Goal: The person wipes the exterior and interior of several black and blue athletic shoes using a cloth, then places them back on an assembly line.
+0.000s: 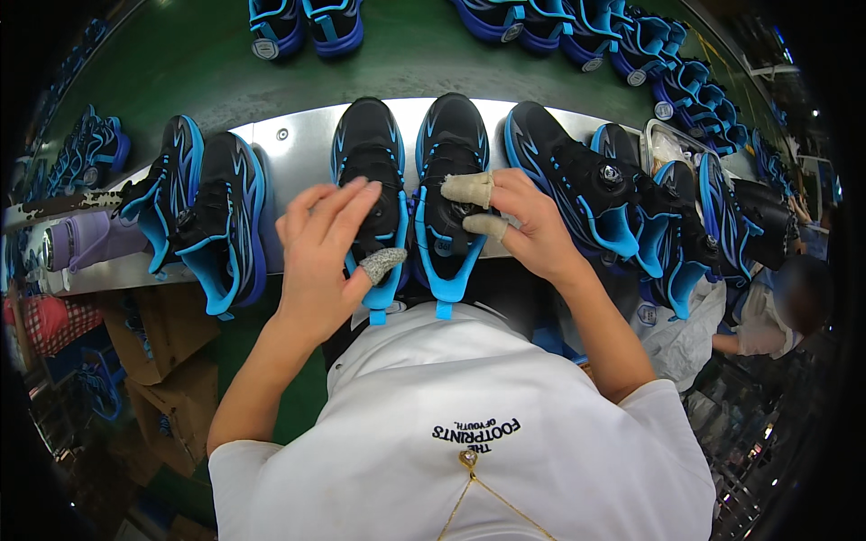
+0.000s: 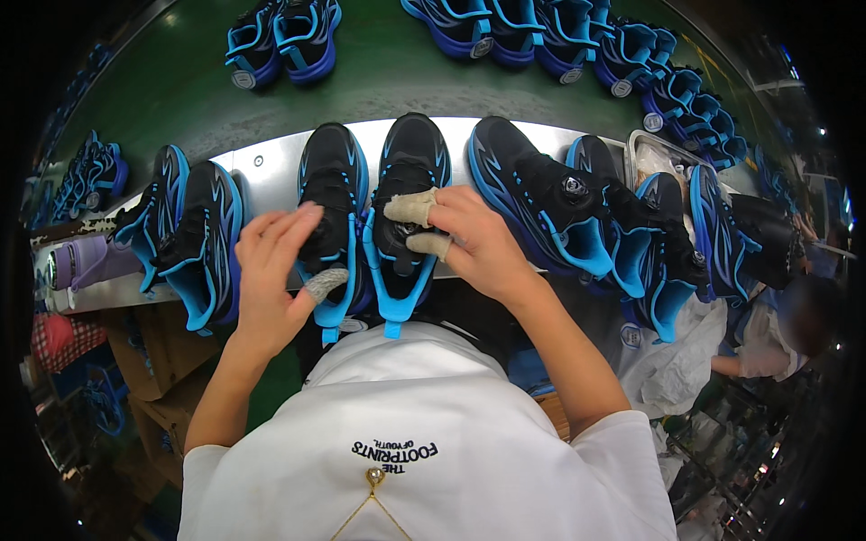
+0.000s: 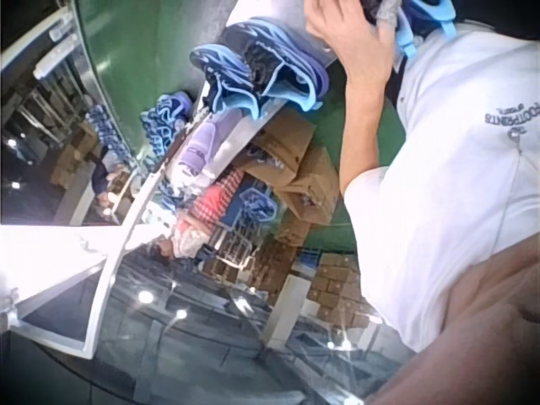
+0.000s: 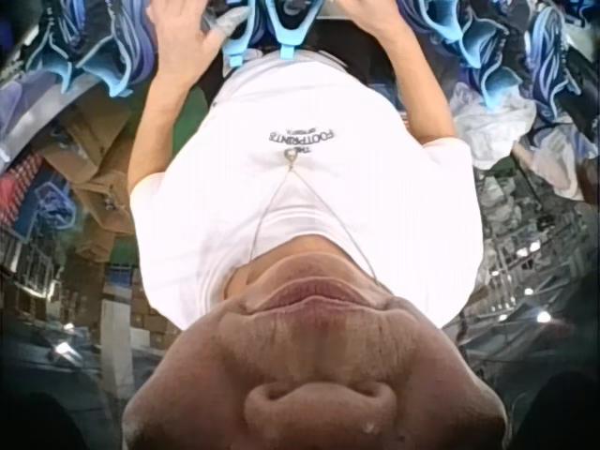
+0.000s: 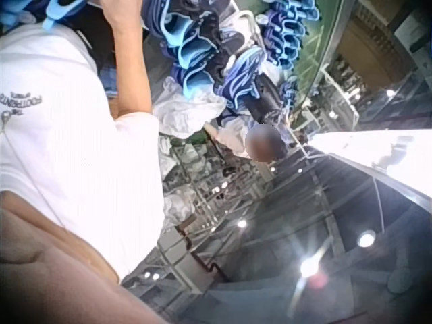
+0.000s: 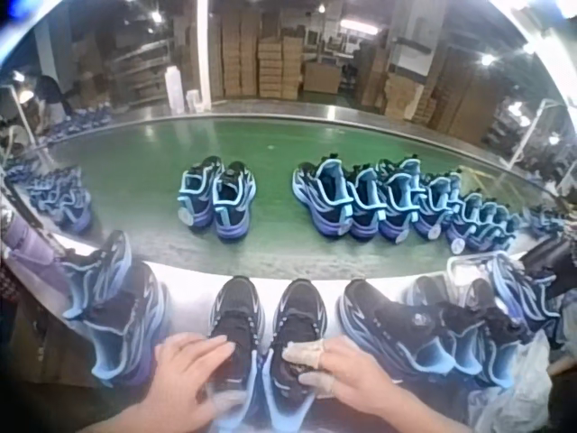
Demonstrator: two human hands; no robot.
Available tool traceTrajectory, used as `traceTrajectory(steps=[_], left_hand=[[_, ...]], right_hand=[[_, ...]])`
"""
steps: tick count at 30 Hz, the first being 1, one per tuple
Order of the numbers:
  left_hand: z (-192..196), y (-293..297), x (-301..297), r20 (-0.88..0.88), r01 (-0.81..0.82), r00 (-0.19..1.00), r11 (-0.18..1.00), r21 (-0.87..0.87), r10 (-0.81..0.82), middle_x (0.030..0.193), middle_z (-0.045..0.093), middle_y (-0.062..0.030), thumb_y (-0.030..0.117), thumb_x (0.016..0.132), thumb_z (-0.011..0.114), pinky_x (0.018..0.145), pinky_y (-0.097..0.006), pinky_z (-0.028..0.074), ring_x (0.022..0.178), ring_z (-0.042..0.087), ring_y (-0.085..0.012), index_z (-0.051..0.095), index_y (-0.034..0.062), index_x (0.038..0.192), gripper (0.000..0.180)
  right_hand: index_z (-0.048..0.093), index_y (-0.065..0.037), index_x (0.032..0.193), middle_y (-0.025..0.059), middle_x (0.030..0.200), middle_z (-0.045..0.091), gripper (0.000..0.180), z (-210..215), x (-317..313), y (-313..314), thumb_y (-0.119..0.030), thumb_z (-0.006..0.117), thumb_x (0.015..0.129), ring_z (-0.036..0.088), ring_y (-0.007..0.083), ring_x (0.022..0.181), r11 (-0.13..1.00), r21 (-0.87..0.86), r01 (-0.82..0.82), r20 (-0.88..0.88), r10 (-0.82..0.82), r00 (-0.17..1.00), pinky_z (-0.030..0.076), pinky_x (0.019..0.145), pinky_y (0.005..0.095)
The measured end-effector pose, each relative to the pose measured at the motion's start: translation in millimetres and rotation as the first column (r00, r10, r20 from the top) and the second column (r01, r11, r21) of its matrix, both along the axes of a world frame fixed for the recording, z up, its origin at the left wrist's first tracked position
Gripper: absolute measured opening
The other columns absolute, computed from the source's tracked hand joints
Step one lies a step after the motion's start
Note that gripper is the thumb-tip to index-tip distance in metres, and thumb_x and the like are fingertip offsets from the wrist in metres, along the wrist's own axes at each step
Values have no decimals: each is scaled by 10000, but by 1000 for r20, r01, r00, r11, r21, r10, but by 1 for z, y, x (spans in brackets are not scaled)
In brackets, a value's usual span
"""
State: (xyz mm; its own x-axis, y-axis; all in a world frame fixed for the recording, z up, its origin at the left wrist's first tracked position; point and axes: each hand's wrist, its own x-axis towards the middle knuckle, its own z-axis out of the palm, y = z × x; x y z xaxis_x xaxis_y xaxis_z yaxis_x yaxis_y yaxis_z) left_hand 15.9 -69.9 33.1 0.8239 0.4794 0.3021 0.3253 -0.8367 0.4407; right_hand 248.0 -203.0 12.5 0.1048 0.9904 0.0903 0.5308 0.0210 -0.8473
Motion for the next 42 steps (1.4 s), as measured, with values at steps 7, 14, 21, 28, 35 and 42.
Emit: traceTrajectory(steps=[7,14,21,28,35,42], left_hand=[[12,-52,15,-43,-38,999,339,-940,-7,940,670,-119,36,958,519,630,-244,463,669,576,-137,609,-33,1172,242],[-8,-55,37,-14,109,969,-475,-873,247,1031,678,-226,128,1014,453,526,-223,383,562,491,-113,515,-42,1328,362],[0,-39,13,-52,23,976,-336,-942,214,1333,578,-212,144,1018,491,510,-238,474,811,694,-204,524,-52,1356,392],[-8,-67,44,-20,186,930,-516,-836,367,1277,601,-167,192,1029,521,587,-283,519,918,683,-233,508,-46,1340,392],[30,-19,1,47,-51,963,351,-935,265,918,694,-35,134,975,590,537,-174,415,632,569,-58,710,45,1103,197],[-14,28,10,74,12,996,742,-671,51,1005,607,-1,17,801,703,653,-199,376,747,492,-69,697,48,1085,286]], right_hand=[[683,-99,1238,62,1080,685,437,7,-8,10,-28,691,807,570,248,1021,990,137,34,93,-47,995,441,942,350],[685,-127,1236,65,901,613,443,1,-21,28,-42,703,802,557,250,926,991,114,72,191,-93,977,462,845,346],[688,-113,1226,84,937,630,436,0,14,20,-104,719,791,582,258,967,982,40,-186,-42,187,981,455,902,366],[703,-129,1173,73,879,573,417,2,-12,27,-153,762,761,553,253,907,997,44,67,168,-73,983,458,843,354],[693,-119,1207,55,899,626,410,12,8,28,-97,732,799,570,252,942,984,-47,-173,-27,172,985,454,898,351],[685,-111,1213,69,1007,656,437,4,0,31,-57,739,783,566,265,967,987,83,-139,117,129,985,442,905,344]])
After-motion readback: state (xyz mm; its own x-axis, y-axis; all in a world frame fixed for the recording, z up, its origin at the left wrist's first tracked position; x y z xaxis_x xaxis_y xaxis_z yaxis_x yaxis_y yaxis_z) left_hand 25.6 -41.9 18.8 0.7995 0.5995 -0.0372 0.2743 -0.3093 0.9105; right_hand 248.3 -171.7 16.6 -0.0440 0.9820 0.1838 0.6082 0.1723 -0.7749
